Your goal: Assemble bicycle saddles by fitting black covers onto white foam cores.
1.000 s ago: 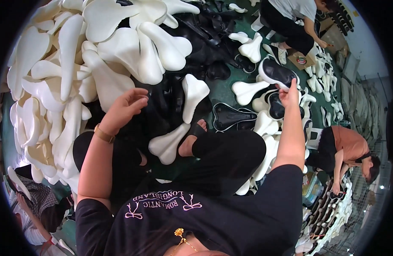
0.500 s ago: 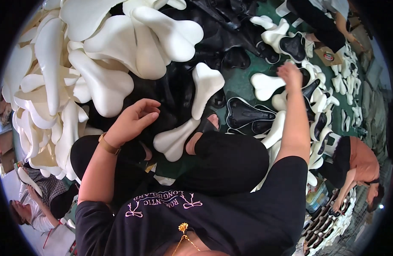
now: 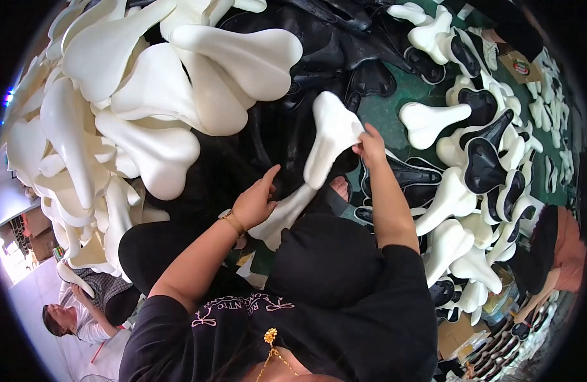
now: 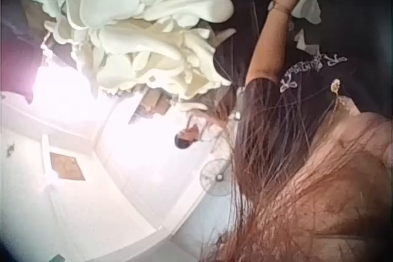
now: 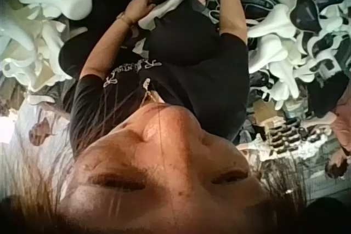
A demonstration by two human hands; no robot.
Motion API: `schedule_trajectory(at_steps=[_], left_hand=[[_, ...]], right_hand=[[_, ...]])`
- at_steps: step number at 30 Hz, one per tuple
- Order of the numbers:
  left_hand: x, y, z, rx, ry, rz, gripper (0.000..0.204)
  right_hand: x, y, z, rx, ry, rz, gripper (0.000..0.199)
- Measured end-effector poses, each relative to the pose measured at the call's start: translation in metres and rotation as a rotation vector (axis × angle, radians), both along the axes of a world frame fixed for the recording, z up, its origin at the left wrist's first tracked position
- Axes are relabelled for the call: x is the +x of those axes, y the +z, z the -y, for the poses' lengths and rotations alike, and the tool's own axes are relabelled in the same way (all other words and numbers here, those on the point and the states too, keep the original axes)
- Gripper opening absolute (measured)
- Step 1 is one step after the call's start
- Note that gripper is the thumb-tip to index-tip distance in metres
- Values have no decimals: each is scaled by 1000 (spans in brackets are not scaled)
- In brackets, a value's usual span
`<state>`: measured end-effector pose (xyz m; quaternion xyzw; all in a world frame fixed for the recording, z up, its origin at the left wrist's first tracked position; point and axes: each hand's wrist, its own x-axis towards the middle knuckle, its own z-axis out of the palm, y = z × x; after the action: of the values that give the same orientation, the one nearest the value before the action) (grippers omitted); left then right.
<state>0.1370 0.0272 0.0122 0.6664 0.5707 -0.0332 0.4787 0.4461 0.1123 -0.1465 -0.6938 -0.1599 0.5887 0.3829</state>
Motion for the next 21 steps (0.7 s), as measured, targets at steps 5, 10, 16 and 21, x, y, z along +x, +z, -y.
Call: schedule_trajectory(at_steps=[5,10,16,21], left_hand=[[27,-1,-16,273,23,75,101],[47,23,-44,806,-39,322,87],[13,72,-56,125,689,938,56],[-33,106,-37,20,1015,1175,52]], right_hand=[[-45,36,52,29,-162,-474,51],[-98,65,75,107,166,-335,32],[-21,15,46,90,379,908,47],[-18,-6,61,-112,728,908,30]])
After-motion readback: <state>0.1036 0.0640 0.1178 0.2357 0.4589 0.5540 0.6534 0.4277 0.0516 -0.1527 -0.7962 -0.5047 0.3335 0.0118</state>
